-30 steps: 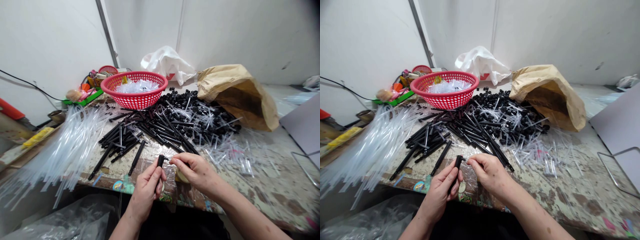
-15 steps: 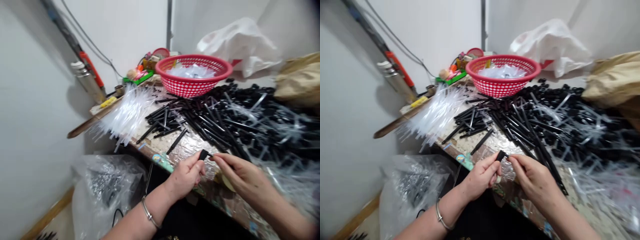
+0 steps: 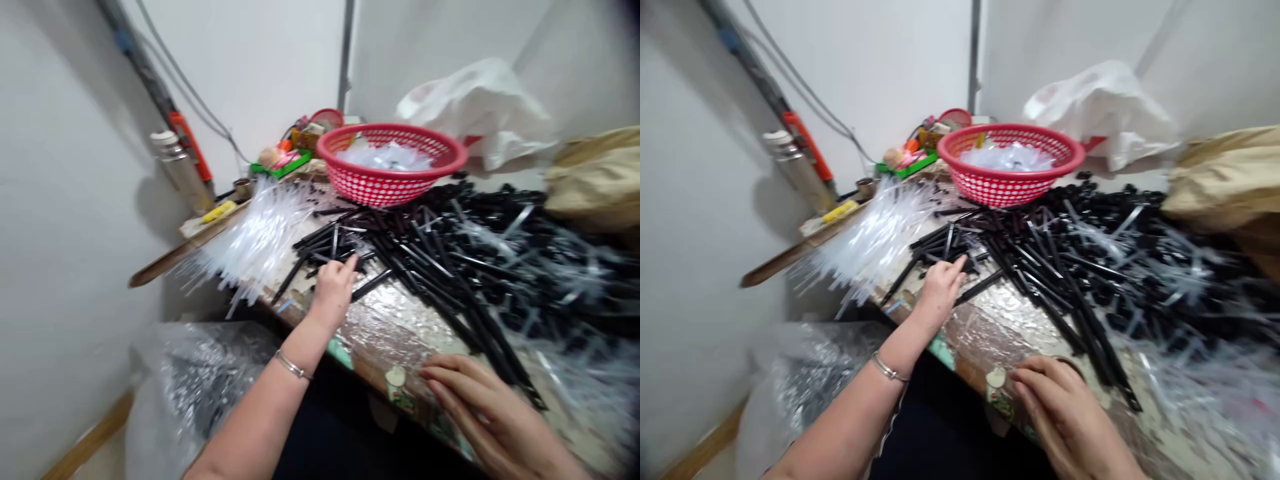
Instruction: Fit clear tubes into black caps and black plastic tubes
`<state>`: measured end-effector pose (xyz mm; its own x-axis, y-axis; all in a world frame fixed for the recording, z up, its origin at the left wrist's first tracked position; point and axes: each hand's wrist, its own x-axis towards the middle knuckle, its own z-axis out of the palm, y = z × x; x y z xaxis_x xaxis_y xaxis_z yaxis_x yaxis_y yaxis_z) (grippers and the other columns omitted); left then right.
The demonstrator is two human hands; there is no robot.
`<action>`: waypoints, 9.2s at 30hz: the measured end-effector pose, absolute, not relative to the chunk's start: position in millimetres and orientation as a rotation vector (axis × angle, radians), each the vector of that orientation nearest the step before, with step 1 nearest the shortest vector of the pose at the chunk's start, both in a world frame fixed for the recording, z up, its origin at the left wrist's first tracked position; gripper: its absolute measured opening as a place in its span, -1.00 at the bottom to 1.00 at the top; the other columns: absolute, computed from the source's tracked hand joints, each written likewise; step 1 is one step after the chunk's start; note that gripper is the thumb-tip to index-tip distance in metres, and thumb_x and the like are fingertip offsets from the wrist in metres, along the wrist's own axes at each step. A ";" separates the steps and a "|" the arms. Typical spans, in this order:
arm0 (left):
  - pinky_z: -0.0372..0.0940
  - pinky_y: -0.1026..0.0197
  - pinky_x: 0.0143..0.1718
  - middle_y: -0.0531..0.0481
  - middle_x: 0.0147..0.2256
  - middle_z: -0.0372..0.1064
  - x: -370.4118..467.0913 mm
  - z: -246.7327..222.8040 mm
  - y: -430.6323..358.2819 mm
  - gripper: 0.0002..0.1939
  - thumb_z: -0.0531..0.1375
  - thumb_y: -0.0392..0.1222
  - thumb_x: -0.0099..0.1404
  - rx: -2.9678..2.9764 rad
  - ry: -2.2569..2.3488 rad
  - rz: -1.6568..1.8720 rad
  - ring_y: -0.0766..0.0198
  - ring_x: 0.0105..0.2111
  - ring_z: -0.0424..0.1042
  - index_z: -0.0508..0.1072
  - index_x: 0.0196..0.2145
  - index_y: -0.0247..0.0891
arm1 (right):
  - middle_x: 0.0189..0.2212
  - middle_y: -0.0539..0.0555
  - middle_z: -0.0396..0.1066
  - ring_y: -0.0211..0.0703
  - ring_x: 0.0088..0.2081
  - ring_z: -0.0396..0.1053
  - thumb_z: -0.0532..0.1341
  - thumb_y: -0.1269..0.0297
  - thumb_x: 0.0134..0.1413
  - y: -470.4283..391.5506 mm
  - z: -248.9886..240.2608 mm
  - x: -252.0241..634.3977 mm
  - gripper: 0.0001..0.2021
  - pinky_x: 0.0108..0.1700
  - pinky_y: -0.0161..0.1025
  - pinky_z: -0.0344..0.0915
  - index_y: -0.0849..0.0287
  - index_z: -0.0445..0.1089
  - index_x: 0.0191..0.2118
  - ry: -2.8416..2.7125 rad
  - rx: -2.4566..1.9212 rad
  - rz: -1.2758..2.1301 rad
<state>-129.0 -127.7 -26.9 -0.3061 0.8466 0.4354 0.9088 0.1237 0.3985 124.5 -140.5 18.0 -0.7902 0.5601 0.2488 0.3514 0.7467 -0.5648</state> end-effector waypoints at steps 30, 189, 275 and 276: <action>0.23 -0.03 0.03 -0.29 -0.03 0.32 -186.9 -54.1 -135.7 -0.48 -0.08 -0.47 0.16 -1.474 -2.377 -1.125 0.06 0.00 0.31 0.27 0.09 -0.38 | -0.13 0.22 0.26 -0.04 -0.11 0.19 0.04 0.56 0.05 -68.2 2.6 -27.4 -0.75 -0.09 -0.17 0.24 0.27 0.32 -0.14 -3.020 -0.714 0.307; 0.26 0.34 -0.52 -0.01 -0.44 0.32 -122.4 12.5 -128.2 -0.53 0.08 -0.01 0.25 -1.508 -2.605 -2.164 0.33 -0.50 0.30 0.32 0.04 -0.34 | -0.24 0.22 0.41 -0.04 -0.16 0.33 0.02 0.19 0.17 -40.1 25.1 45.3 -0.75 -0.15 -0.19 0.20 0.24 0.32 -0.20 -2.599 -1.265 0.535; -0.03 0.45 -0.70 0.05 -0.45 0.28 -50.6 -22.6 -130.3 -0.57 0.19 -0.07 0.20 -1.613 -2.440 -3.460 0.52 -0.65 0.16 0.33 0.01 -0.23 | -0.39 0.05 0.36 -0.22 -0.32 0.29 -0.04 0.28 0.21 -58.8 24.4 100.5 -0.79 -0.25 -0.26 0.20 0.18 0.30 -0.32 -2.314 -1.074 0.820; -0.01 0.45 -0.70 0.05 -0.44 0.28 -50.4 -23.2 -130.2 -0.58 0.19 -0.07 0.20 -1.593 -2.451 -3.439 0.51 -0.64 0.17 0.35 0.00 -0.23 | -0.40 0.06 0.36 -0.22 -0.32 0.28 -0.04 0.29 0.21 -59.2 25.4 99.9 -0.79 -0.25 -0.26 0.21 0.18 0.30 -0.32 -2.328 -1.063 0.802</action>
<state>-50.4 -130.2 -23.2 -0.0482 0.9764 -0.2103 -0.5175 0.1557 0.8414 99.9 -59.2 25.4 -0.5984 0.7851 0.1601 0.5201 0.5326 -0.6677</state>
